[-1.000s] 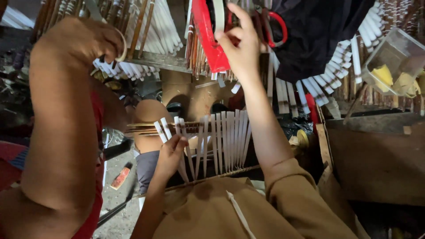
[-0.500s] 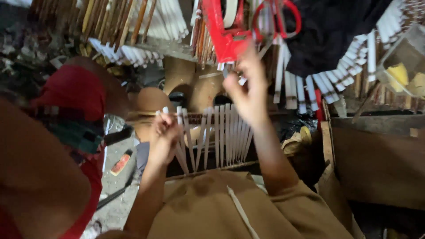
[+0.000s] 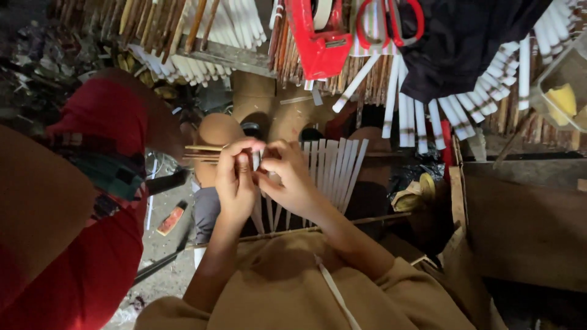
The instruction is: The person cuts small pieces of striped paper with scissors and wraps them around the ends of thin wooden sticks. The person then arranges the sticks into a wooden frame and continues wrapping additional sticks with paper pieces.
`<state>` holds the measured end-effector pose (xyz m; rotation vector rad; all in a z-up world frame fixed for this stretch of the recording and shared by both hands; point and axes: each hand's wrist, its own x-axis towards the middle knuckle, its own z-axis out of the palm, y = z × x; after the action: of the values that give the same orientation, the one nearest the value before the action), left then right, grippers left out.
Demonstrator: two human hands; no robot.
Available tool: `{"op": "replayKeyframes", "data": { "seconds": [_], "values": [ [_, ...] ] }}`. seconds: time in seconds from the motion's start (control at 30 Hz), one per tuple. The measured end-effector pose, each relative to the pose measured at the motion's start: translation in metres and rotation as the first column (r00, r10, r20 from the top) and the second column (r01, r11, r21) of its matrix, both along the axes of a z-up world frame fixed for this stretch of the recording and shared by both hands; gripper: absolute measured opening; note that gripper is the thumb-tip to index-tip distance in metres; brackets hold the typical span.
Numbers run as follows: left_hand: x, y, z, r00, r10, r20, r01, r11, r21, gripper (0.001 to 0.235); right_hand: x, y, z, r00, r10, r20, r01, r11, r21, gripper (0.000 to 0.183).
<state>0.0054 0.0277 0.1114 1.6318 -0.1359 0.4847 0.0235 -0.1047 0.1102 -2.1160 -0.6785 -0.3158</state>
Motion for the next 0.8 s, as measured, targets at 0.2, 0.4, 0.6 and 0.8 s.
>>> {"op": "replayKeyframes", "data": {
  "seconds": [0.2, 0.4, 0.6, 0.8],
  "values": [
    [-0.002, 0.006, -0.017, 0.969, -0.048, -0.241, 0.023, 0.994, -0.107, 0.046, 0.000, -0.013, -0.007, 0.999, -0.051, 0.019, 0.051, 0.997, -0.053, 0.029],
    [-0.004, -0.025, -0.042, 0.930, -0.247, -0.270, 0.150, 0.930, -0.335, 0.039, 0.013, -0.058, -0.027, 0.979, -0.007, -0.202, 0.067, 0.954, 0.293, 0.022],
    [-0.017, -0.060, -0.068, 0.671, 0.094, -0.735, 0.624, 0.463, 0.629, 0.058, 0.010, -0.118, -0.037, 0.952, -0.098, -0.291, 0.142, 0.981, 0.135, 0.019],
    [-0.014, -0.064, -0.085, 0.980, 0.137, -0.143, 0.022, 0.644, 0.764, 0.075, 0.012, -0.113, -0.051, 0.879, -0.299, -0.372, 0.316, 0.949, -0.014, 0.018]
  ]
}}
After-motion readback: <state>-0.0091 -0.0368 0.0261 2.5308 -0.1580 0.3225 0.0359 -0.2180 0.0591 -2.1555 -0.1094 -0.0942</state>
